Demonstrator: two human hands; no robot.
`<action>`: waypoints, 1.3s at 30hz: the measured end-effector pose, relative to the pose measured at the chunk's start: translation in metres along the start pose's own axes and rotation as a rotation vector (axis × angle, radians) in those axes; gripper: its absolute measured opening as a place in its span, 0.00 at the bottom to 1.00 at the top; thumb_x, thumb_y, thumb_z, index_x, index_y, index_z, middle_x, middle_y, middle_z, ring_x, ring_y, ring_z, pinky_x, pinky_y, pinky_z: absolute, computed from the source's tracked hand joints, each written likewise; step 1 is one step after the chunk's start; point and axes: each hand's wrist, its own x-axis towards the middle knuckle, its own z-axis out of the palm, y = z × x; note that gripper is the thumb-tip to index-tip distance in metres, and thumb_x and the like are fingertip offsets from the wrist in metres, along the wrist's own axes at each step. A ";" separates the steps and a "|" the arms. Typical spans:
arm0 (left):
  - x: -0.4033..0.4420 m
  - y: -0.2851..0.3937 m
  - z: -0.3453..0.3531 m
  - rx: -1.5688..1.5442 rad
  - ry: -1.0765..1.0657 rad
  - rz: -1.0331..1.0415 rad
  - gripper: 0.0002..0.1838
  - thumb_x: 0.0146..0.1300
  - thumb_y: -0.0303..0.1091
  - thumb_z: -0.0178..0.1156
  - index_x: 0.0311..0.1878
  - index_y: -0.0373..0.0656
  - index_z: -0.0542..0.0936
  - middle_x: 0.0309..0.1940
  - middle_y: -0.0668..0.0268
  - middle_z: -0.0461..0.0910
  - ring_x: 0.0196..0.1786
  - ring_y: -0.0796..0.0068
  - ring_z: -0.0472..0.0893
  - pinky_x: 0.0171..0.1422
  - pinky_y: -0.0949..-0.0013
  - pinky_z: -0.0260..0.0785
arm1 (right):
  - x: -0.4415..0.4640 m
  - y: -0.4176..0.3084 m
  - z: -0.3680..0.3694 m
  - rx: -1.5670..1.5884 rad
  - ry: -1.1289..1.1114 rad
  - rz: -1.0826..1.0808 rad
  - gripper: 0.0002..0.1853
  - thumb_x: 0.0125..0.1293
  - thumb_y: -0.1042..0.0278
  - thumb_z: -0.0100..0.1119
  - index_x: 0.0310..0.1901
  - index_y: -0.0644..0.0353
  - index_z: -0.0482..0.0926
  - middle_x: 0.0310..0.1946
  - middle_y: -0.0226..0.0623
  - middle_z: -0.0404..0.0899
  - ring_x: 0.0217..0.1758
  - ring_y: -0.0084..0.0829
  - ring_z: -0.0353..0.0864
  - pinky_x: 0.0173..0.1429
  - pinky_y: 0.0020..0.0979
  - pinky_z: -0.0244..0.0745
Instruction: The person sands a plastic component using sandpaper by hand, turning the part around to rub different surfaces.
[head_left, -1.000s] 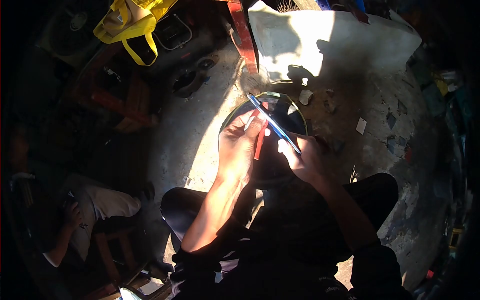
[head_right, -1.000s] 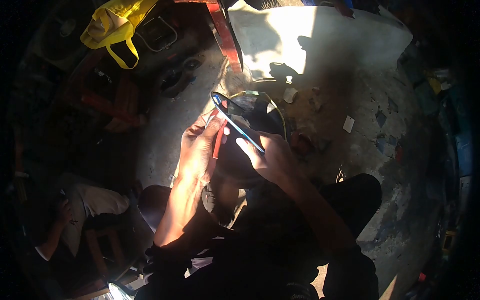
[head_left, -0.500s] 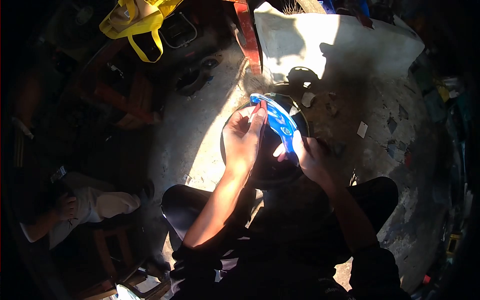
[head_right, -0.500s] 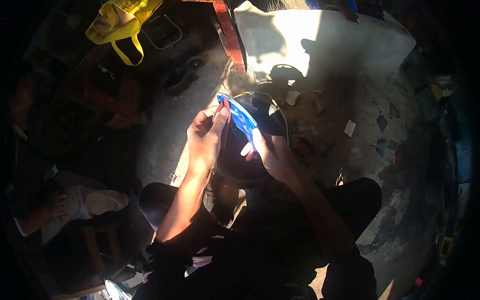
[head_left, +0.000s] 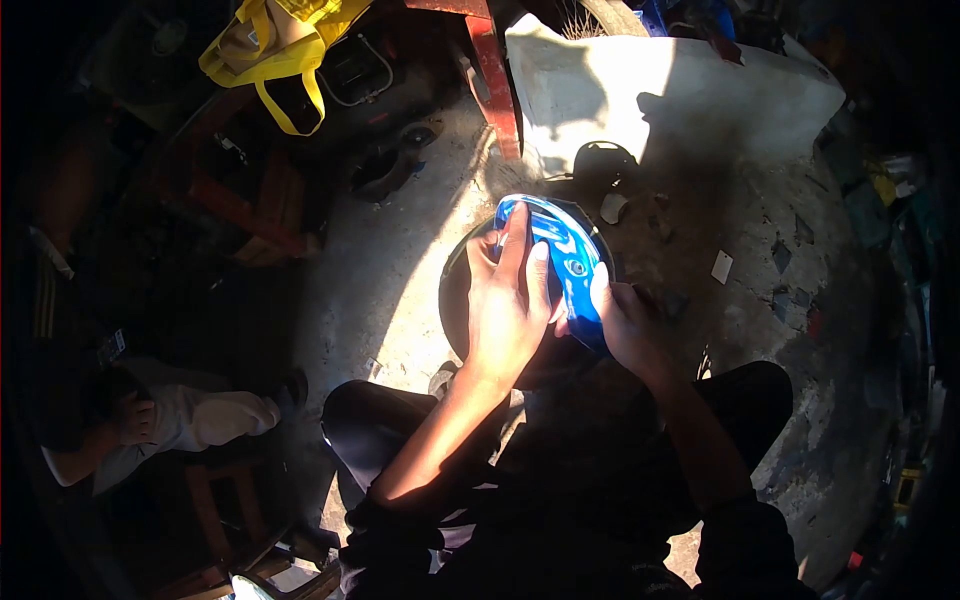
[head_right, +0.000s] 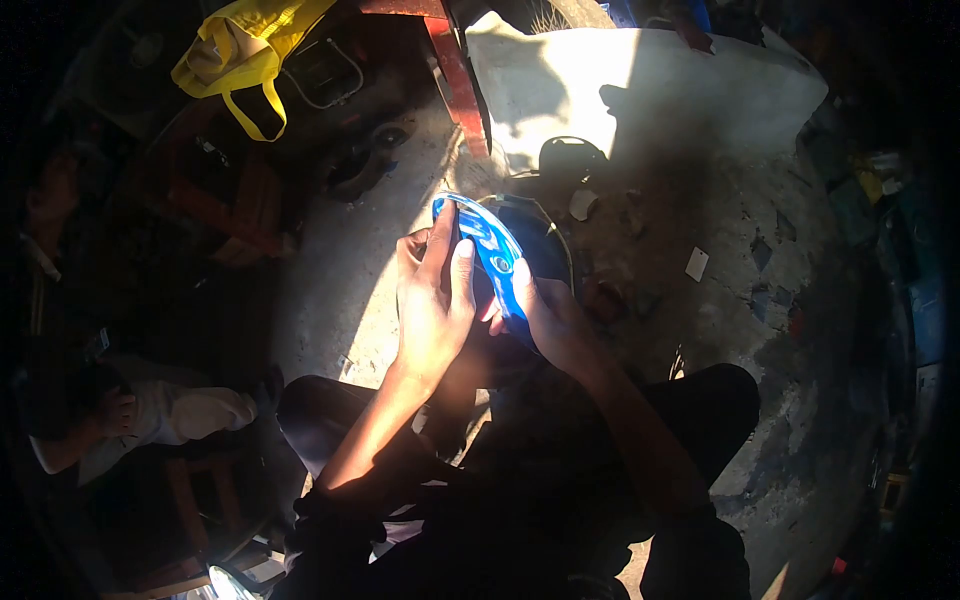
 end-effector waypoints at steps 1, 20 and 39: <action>0.002 0.000 -0.003 -0.012 -0.073 -0.087 0.21 0.77 0.33 0.57 0.69 0.37 0.76 0.45 0.51 0.80 0.47 0.61 0.77 0.57 0.61 0.73 | -0.001 -0.002 0.000 -0.081 -0.003 0.005 0.35 0.85 0.44 0.32 0.41 0.68 0.83 0.31 0.39 0.85 0.36 0.28 0.84 0.50 0.31 0.78; 0.005 -0.012 -0.005 -0.112 -0.124 -0.017 0.20 0.78 0.31 0.53 0.69 0.39 0.77 0.36 0.54 0.78 0.36 0.63 0.78 0.45 0.62 0.72 | -0.008 -0.021 0.011 -0.200 0.144 -0.010 0.31 0.86 0.48 0.35 0.37 0.64 0.82 0.28 0.33 0.81 0.31 0.23 0.80 0.42 0.28 0.75; -0.003 0.008 -0.018 -0.055 -0.019 0.090 0.15 0.68 0.26 0.65 0.57 0.39 0.84 0.33 0.56 0.77 0.30 0.63 0.81 0.37 0.66 0.75 | -0.004 0.001 -0.006 -0.318 0.038 -0.033 0.31 0.86 0.48 0.30 0.43 0.67 0.79 0.31 0.36 0.82 0.34 0.25 0.80 0.44 0.29 0.75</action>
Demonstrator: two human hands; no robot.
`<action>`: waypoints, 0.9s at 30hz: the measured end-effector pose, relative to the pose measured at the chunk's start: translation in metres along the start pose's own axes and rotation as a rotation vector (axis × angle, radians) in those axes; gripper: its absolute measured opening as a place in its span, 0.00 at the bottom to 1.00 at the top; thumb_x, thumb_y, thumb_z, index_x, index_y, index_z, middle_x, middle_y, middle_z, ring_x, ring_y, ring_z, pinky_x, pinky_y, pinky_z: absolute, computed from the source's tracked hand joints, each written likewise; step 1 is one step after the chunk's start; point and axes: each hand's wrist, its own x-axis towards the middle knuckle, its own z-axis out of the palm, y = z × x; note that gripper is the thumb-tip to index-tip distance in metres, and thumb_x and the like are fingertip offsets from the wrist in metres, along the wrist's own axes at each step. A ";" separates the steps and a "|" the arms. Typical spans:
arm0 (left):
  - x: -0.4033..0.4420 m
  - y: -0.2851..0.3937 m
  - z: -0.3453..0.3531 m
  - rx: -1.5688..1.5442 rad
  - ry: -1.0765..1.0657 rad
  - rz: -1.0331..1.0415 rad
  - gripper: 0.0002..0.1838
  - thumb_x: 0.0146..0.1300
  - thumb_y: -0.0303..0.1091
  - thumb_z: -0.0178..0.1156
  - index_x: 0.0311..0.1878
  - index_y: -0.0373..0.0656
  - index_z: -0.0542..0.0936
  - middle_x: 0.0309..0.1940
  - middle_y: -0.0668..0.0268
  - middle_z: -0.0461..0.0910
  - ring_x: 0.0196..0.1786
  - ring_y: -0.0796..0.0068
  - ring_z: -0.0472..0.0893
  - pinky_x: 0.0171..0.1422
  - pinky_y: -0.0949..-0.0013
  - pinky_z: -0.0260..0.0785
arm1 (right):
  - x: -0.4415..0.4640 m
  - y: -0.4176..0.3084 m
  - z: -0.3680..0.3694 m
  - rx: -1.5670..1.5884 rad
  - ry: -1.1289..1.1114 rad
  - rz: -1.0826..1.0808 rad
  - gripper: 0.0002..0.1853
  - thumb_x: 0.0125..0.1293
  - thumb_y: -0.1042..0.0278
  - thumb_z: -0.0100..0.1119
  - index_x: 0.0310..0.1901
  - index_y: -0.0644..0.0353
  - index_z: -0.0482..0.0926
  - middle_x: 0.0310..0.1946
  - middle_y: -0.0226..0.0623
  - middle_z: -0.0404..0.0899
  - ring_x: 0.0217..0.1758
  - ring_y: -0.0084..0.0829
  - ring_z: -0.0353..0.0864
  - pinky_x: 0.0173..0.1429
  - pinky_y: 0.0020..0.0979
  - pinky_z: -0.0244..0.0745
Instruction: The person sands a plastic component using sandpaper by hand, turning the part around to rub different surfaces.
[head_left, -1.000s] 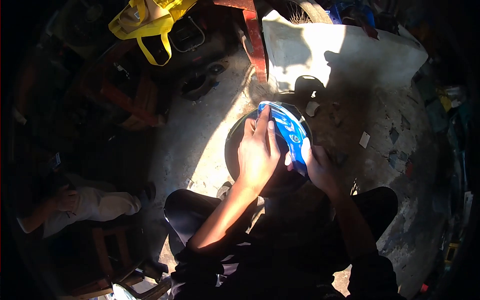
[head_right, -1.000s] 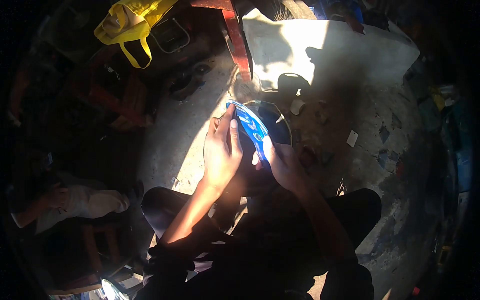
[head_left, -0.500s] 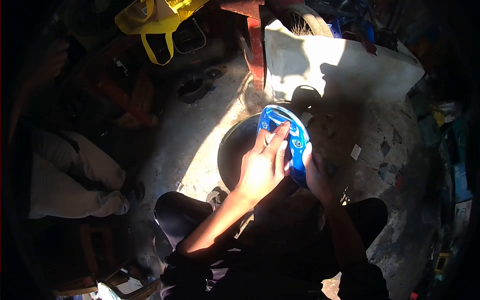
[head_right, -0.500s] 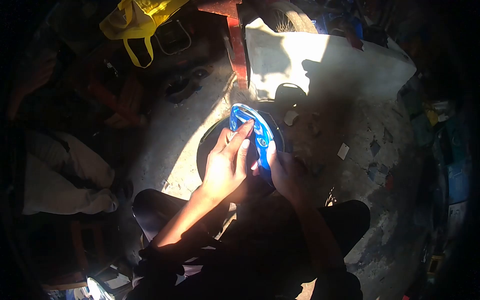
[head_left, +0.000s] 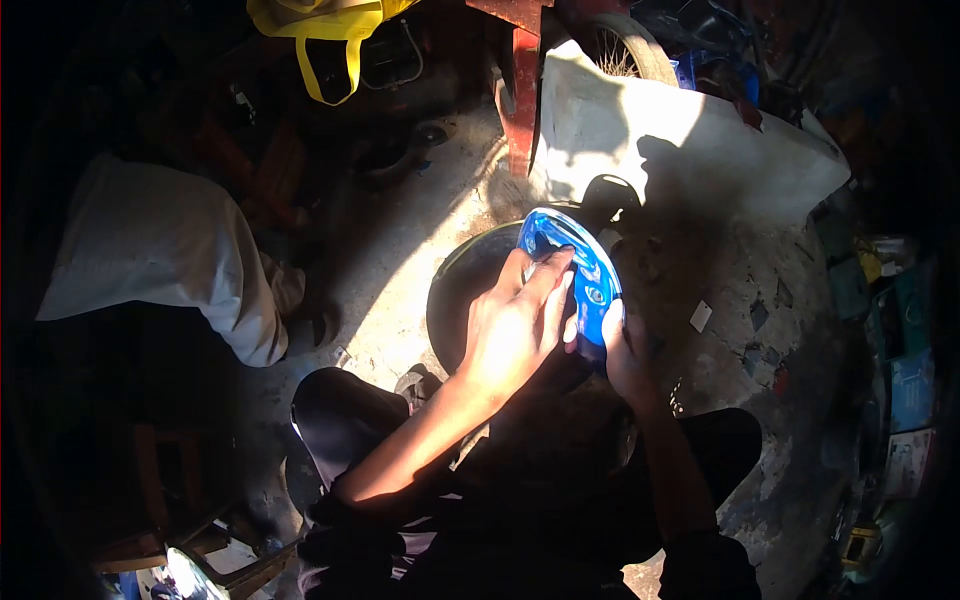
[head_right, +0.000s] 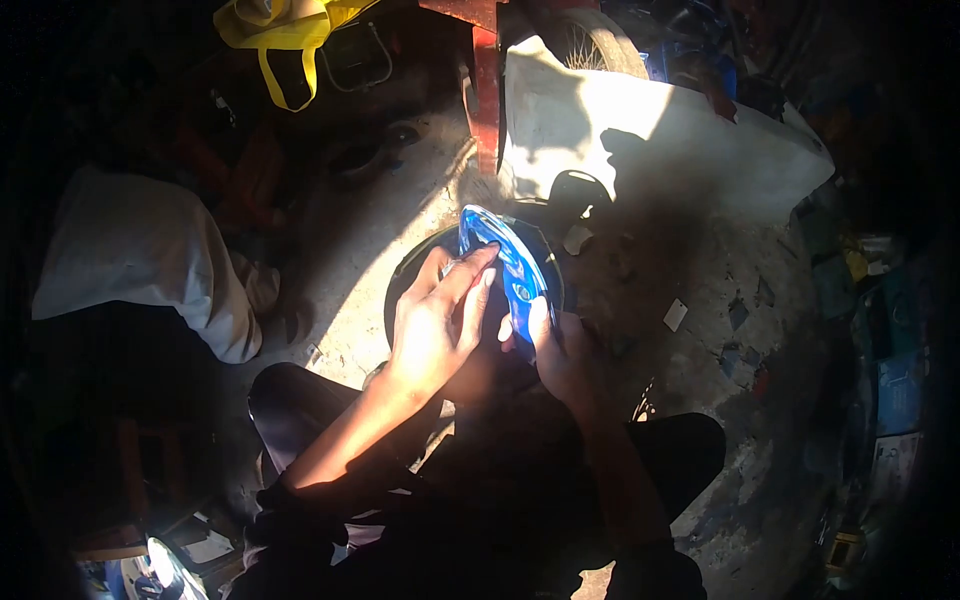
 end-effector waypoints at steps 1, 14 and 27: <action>-0.001 -0.001 0.002 0.027 0.033 0.037 0.14 0.68 0.24 0.65 0.56 0.40 0.85 0.32 0.58 0.76 0.29 0.65 0.80 0.35 0.67 0.74 | 0.000 0.000 -0.001 0.017 0.000 -0.002 0.31 0.86 0.48 0.30 0.43 0.67 0.79 0.31 0.36 0.82 0.34 0.26 0.80 0.44 0.29 0.75; 0.003 -0.006 0.003 0.040 0.112 -0.051 0.14 0.67 0.23 0.65 0.55 0.43 0.86 0.33 0.58 0.77 0.27 0.65 0.82 0.33 0.65 0.75 | 0.000 -0.004 0.008 0.023 0.017 -0.022 0.27 0.85 0.53 0.34 0.38 0.61 0.82 0.31 0.31 0.84 0.32 0.23 0.79 0.42 0.28 0.73; 0.004 -0.010 0.003 0.139 0.127 -0.084 0.16 0.67 0.23 0.65 0.57 0.44 0.85 0.38 0.56 0.80 0.30 0.60 0.86 0.34 0.65 0.78 | -0.002 0.008 0.000 0.026 -0.092 -0.029 0.32 0.84 0.43 0.33 0.52 0.66 0.79 0.40 0.36 0.85 0.42 0.25 0.84 0.50 0.28 0.80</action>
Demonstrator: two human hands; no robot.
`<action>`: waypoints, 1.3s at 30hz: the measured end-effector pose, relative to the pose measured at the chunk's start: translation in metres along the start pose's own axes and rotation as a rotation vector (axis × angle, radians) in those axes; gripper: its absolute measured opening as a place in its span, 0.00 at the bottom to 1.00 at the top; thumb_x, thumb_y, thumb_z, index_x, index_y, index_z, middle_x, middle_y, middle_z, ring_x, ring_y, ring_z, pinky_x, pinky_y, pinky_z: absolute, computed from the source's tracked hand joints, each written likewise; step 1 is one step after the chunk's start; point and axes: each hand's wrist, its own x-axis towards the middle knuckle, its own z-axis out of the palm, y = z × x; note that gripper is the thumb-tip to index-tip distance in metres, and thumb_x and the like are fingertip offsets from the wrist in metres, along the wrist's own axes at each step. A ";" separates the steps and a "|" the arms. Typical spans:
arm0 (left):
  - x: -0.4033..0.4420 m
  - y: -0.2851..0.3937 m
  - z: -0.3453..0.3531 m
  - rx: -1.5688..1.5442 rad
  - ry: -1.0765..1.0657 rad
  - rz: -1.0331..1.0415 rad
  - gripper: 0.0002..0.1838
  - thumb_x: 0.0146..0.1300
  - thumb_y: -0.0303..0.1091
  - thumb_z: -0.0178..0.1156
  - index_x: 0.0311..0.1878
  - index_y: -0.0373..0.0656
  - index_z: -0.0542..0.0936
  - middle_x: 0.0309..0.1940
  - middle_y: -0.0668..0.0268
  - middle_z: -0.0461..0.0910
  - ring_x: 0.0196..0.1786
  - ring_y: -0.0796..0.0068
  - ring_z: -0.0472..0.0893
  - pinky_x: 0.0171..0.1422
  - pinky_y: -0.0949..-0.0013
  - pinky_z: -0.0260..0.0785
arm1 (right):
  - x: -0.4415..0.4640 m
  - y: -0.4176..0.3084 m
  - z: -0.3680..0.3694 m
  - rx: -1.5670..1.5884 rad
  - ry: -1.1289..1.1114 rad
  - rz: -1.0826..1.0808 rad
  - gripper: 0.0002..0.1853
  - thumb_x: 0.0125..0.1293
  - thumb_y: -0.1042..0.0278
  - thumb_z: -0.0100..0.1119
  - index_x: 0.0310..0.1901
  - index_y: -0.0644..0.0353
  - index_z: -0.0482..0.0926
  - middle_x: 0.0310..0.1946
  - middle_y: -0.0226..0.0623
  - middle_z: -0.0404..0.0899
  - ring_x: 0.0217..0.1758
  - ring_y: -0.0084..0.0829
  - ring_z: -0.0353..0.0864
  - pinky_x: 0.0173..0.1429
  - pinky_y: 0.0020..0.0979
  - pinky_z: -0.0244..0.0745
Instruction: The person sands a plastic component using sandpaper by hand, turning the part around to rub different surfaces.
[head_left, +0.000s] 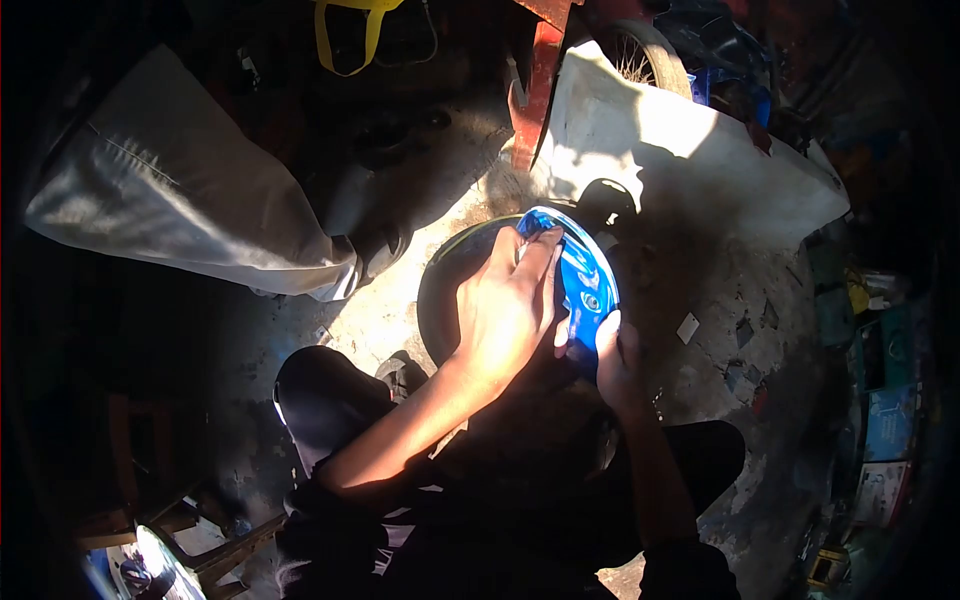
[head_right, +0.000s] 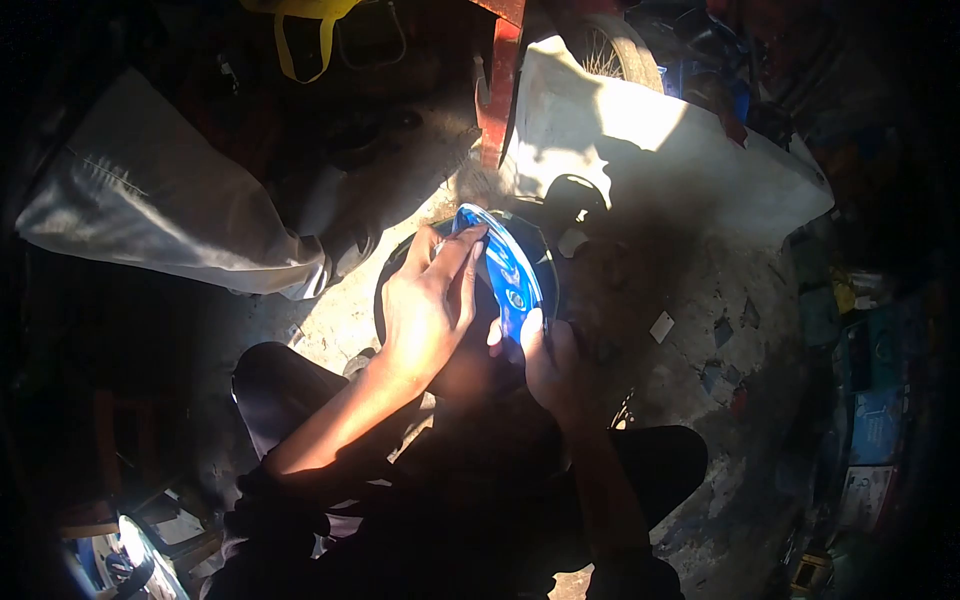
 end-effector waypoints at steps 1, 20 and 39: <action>-0.001 0.000 0.002 0.003 -0.003 0.004 0.16 0.67 0.23 0.65 0.57 0.44 0.85 0.38 0.56 0.80 0.30 0.60 0.86 0.34 0.65 0.78 | -0.001 0.000 0.004 0.005 0.003 -0.002 0.32 0.84 0.43 0.33 0.52 0.66 0.79 0.40 0.36 0.85 0.42 0.25 0.84 0.50 0.28 0.80; -0.011 0.003 0.002 -0.131 -0.003 0.100 0.14 0.67 0.23 0.65 0.55 0.43 0.86 0.36 0.56 0.78 0.30 0.60 0.84 0.33 0.62 0.77 | -0.002 -0.011 0.008 0.058 0.104 0.026 0.31 0.84 0.46 0.30 0.41 0.62 0.81 0.31 0.33 0.82 0.32 0.24 0.78 0.41 0.28 0.73; 0.006 0.003 -0.001 -0.078 -0.026 0.033 0.17 0.68 0.23 0.65 0.58 0.45 0.86 0.35 0.58 0.79 0.29 0.62 0.83 0.34 0.64 0.76 | 0.010 0.022 -0.003 -0.263 0.349 0.064 0.22 0.81 0.54 0.47 0.35 0.59 0.83 0.29 0.39 0.85 0.34 0.38 0.86 0.41 0.42 0.80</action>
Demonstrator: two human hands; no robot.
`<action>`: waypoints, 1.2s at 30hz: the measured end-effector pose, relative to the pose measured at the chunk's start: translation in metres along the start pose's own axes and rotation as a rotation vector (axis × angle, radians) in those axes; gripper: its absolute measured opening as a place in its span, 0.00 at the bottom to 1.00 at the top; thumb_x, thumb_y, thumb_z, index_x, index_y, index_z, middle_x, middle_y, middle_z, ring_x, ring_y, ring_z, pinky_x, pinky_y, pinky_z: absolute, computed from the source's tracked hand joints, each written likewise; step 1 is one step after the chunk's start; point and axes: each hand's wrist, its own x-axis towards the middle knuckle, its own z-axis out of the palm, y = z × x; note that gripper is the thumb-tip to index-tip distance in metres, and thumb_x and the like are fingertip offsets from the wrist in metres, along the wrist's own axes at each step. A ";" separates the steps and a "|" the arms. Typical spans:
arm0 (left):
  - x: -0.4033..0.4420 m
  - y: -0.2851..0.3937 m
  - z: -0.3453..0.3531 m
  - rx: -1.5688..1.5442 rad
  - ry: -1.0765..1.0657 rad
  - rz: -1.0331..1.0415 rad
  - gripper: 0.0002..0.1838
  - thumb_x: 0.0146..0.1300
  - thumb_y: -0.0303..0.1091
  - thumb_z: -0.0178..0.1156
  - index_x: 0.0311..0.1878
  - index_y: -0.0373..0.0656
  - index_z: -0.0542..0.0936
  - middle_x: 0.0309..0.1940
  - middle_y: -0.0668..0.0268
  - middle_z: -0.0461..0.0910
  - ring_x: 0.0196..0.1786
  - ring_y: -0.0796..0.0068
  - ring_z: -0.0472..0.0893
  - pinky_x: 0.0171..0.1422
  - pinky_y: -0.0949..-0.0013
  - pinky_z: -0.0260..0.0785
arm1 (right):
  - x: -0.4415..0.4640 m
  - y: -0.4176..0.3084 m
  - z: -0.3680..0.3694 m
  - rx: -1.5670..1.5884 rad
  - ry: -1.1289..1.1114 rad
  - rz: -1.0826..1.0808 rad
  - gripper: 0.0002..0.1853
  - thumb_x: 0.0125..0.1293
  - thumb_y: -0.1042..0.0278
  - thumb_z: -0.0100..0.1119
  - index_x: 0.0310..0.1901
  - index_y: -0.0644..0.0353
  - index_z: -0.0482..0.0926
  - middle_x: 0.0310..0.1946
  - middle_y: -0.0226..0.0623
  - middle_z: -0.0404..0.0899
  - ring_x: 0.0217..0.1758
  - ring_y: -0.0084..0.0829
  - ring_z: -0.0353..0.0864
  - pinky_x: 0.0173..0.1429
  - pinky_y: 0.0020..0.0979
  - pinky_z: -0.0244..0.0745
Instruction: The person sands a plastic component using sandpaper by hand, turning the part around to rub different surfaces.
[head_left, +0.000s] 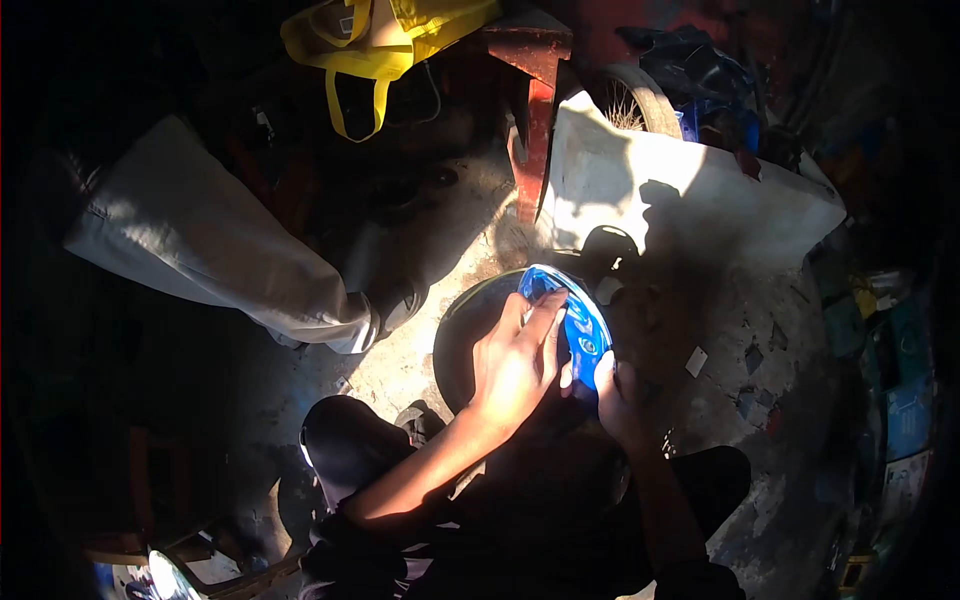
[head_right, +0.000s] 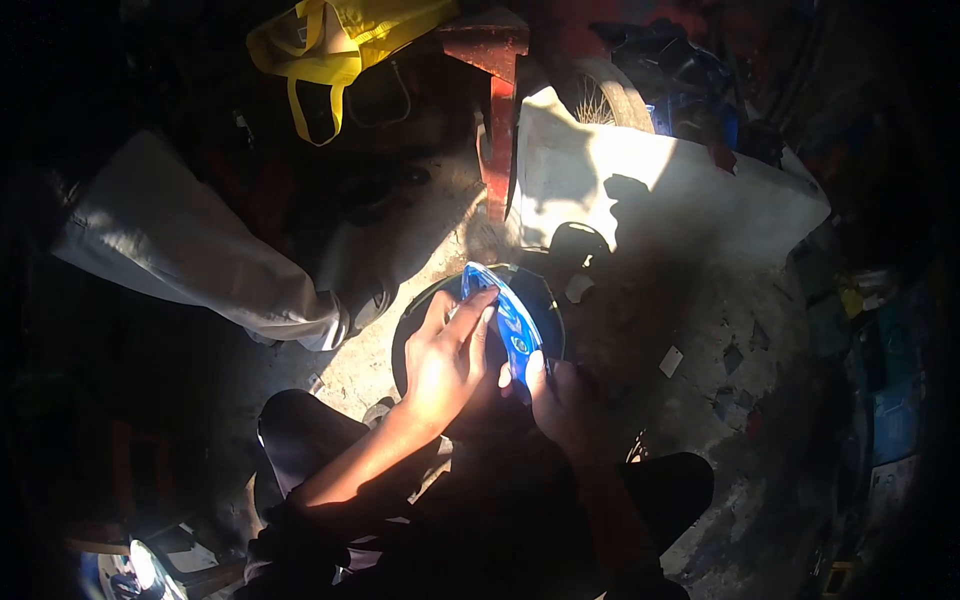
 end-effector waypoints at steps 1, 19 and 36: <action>0.002 -0.005 0.000 0.059 0.044 -0.038 0.17 0.68 0.23 0.65 0.59 0.45 0.85 0.35 0.57 0.77 0.29 0.62 0.83 0.34 0.65 0.76 | -0.002 -0.014 0.001 0.158 -0.123 -0.016 0.22 0.81 0.55 0.47 0.35 0.59 0.83 0.30 0.40 0.86 0.33 0.39 0.85 0.40 0.42 0.80; -0.005 0.001 0.001 0.028 0.077 -0.016 0.15 0.67 0.22 0.65 0.55 0.41 0.86 0.33 0.57 0.78 0.29 0.63 0.81 0.36 0.65 0.75 | -0.012 -0.030 -0.005 0.167 -0.191 0.031 0.28 0.84 0.49 0.38 0.38 0.61 0.82 0.29 0.34 0.84 0.31 0.26 0.82 0.41 0.30 0.76; 0.000 -0.005 0.001 0.076 0.093 0.035 0.17 0.65 0.21 0.66 0.57 0.44 0.86 0.33 0.58 0.78 0.28 0.64 0.81 0.35 0.65 0.75 | -0.007 -0.017 -0.007 0.262 -0.303 0.010 0.34 0.85 0.43 0.30 0.42 0.66 0.80 0.32 0.36 0.83 0.36 0.26 0.82 0.44 0.28 0.75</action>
